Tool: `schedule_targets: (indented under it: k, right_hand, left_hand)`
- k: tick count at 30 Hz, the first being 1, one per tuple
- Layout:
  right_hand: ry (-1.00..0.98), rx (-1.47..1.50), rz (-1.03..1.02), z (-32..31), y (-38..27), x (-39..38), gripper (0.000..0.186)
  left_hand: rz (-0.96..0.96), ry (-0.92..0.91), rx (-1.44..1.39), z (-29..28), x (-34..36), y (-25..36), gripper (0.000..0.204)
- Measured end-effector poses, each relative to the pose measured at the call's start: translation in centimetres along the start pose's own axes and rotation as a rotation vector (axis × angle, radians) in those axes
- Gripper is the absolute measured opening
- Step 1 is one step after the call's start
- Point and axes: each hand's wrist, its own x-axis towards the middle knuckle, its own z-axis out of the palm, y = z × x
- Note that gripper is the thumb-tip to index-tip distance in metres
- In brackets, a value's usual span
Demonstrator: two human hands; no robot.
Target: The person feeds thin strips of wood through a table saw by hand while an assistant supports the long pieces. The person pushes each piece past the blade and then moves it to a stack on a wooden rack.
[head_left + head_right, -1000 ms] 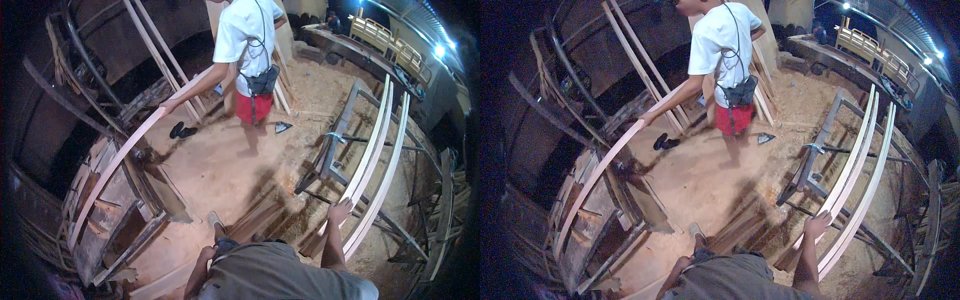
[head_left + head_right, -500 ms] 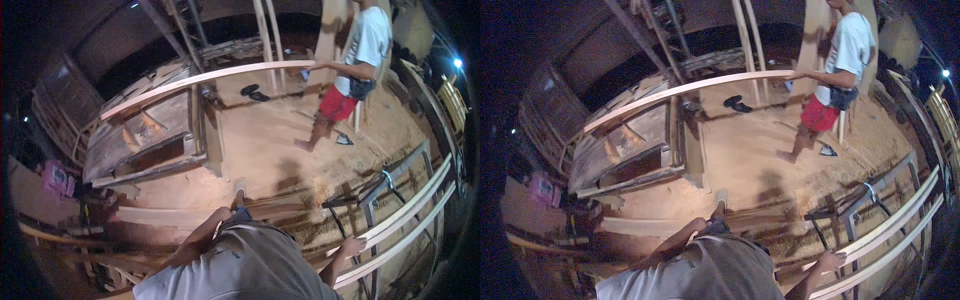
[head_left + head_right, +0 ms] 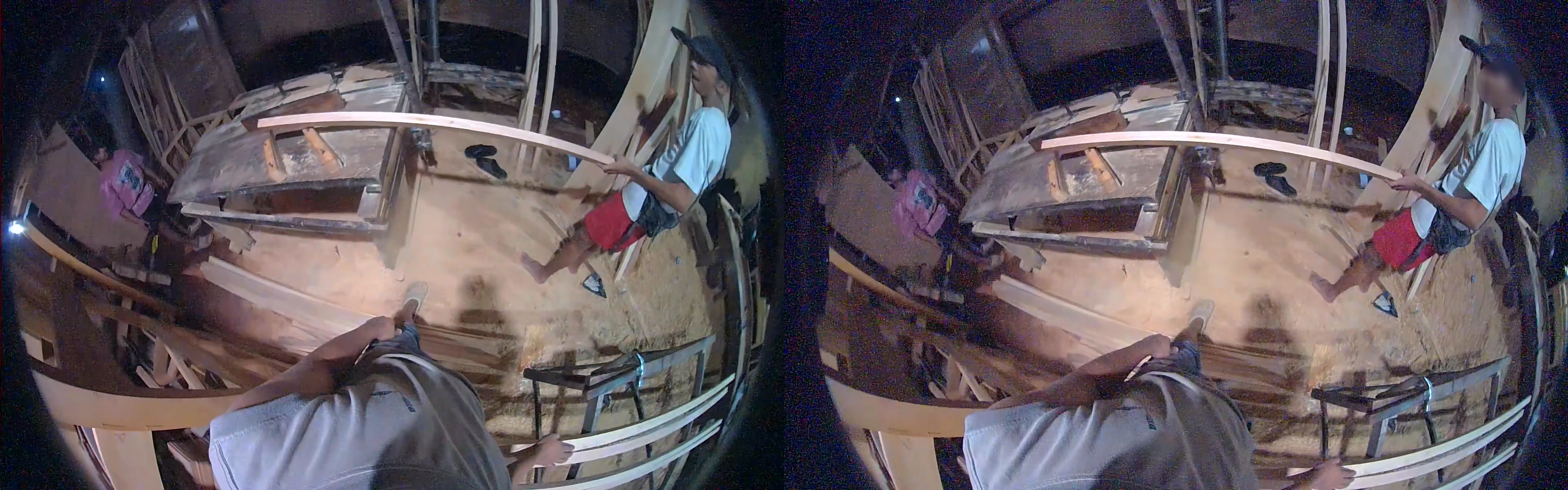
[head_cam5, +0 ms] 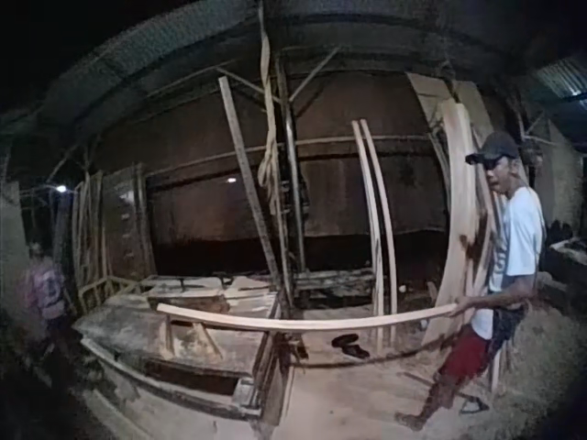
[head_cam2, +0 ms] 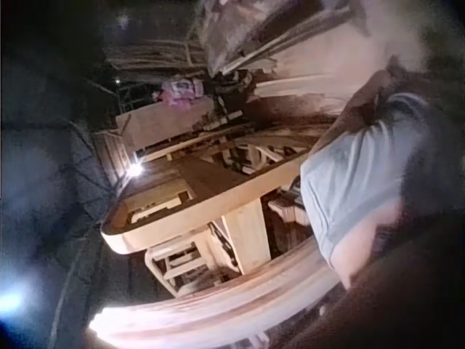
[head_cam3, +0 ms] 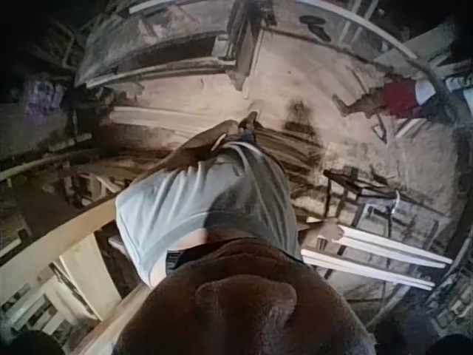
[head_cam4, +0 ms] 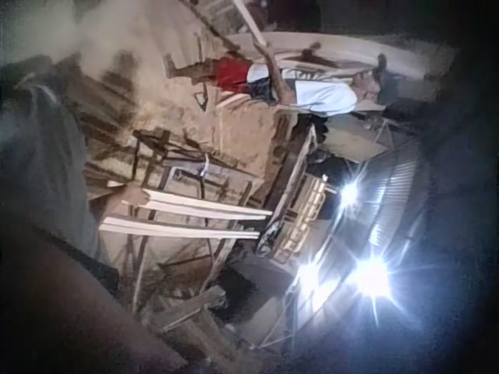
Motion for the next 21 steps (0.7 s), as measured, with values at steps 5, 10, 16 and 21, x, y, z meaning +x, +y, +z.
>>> schedule_targets:
  k: [5,10,16,21]
  right_hand:
    - [-0.108,0.044,0.11,-4.3,-2.2,-0.6,0.06]
    - [-0.188,0.065,0.131,-6.8,-3.1,-0.4,0.06]
    - [-0.178,0.096,0.12,-6.6,-2.5,-0.7,0.064]
    - [-0.203,0.084,0.123,-5.5,-2.3,-0.5,0.065]
  left_hand:
    - [-0.025,0.07,-0.039,2.0,1.3,-1.8,0.056]
    - [0.012,0.079,-0.069,2.3,1.7,-2.1,0.055]
    - [0.003,0.08,-0.082,1.8,1.8,-1.7,0.056]
    - [-0.001,0.071,-0.066,1.8,1.8,-1.8,0.056]
